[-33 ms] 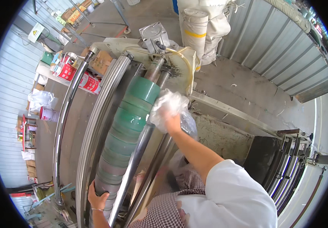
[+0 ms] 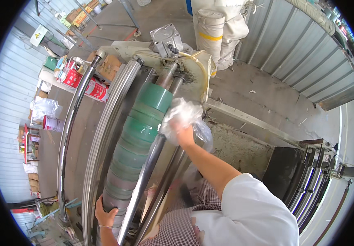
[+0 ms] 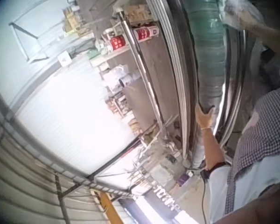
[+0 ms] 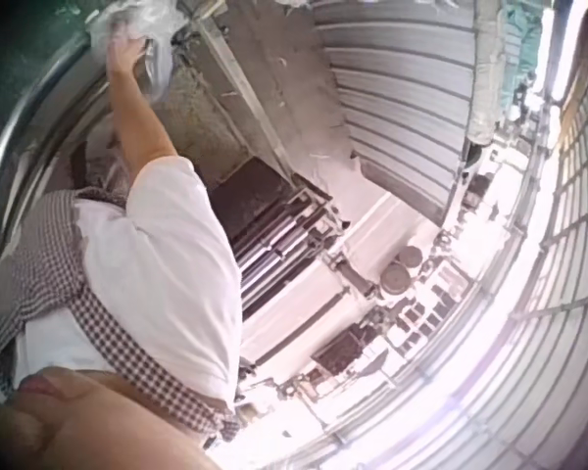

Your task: Cleaning and adjusting the green and silver rollers on a large industrial material-processing machine.

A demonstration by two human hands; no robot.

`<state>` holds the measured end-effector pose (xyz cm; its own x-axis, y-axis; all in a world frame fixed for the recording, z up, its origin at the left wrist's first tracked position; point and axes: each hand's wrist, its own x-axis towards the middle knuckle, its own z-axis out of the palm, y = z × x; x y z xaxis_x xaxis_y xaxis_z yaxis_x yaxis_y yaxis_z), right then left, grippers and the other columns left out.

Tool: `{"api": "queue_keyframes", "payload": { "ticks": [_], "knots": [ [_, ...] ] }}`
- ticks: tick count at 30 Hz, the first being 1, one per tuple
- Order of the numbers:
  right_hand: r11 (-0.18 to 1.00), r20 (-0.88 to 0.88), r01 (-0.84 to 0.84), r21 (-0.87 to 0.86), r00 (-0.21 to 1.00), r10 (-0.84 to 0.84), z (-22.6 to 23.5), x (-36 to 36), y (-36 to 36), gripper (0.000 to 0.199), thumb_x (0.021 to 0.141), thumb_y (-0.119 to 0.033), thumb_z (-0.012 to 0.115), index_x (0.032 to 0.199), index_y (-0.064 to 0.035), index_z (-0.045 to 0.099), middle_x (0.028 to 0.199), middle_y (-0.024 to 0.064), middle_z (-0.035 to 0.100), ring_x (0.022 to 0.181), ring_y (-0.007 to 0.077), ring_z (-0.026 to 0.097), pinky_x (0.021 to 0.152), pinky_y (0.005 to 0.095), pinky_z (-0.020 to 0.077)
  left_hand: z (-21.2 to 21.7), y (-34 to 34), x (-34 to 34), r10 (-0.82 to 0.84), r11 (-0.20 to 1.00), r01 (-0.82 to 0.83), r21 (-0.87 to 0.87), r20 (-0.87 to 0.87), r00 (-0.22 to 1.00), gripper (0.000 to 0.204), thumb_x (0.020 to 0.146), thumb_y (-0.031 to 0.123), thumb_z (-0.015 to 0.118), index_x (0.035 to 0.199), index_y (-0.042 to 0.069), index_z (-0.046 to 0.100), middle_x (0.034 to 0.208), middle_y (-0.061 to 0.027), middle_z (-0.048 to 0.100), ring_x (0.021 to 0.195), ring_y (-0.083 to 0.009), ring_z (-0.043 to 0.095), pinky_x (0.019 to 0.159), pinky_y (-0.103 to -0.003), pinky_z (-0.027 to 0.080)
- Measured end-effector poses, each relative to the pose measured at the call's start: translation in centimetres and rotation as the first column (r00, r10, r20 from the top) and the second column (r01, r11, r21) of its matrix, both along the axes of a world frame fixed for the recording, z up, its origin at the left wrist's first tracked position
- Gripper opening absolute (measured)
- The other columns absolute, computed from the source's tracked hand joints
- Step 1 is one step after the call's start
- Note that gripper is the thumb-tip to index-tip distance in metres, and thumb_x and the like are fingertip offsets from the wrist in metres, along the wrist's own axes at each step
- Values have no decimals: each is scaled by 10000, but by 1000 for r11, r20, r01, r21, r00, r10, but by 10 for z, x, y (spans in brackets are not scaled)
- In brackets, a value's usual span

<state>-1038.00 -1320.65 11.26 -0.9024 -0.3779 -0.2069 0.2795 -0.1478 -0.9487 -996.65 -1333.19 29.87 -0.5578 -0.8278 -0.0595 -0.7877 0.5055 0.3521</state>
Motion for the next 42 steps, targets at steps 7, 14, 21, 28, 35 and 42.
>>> {"api": "queue_keyframes", "payload": {
  "ticks": [7,14,21,28,35,42],
  "knots": [
    [908,-61,-279,-314,960,274,13,125,4,447,702,-183,741,1111,-110,575,1091,114,544,1057,296,511,977,416,381,-8,0,9,-4,999,4,-46,3,1000,1055,506,761,675,1199,-21,526,1113,-183,587,1037,-369,567,873,-442,458],
    [937,-694,202,284,717,56,-25,93,-24,487,683,-153,708,1135,-65,551,1103,130,570,1059,307,524,943,414,400,-8,-2,13,-6,999,7,-43,7,1000,1055,515,771,666,1198,-21,528,1110,-184,590,1028,-365,573,868,-438,459],
    [940,-390,205,274,917,-86,8,43,-26,440,727,-153,690,1094,13,512,1158,215,505,1105,323,483,954,419,377,-6,-9,5,-25,999,27,37,-41,999,1054,528,763,669,1199,-37,524,1118,-190,590,1042,-363,571,885,-424,451],
    [872,-541,-103,478,748,385,-41,183,-30,539,780,-164,652,1266,-101,431,1233,131,476,1191,310,424,1056,427,289,-1,-5,16,6,998,-3,56,-49,999,1051,523,742,692,1203,-41,522,1128,-185,592,1048,-352,574,884,-418,454],
    [889,-269,236,393,954,-134,-2,1,-33,545,703,-84,664,1180,42,433,1178,228,492,1119,365,466,964,423,370,-9,-4,11,-39,999,40,31,-45,998,982,529,664,732,1188,-36,529,1105,-178,595,1020,-358,577,872,-419,457],
    [566,-480,-44,823,477,736,-6,222,-17,245,799,-158,556,1029,-75,558,947,120,563,883,264,566,765,374,479,3,-8,8,-75,997,75,4,-28,997,969,553,690,710,1180,-26,534,1106,-203,591,1026,-385,571,874,-436,450]
  ]
}}
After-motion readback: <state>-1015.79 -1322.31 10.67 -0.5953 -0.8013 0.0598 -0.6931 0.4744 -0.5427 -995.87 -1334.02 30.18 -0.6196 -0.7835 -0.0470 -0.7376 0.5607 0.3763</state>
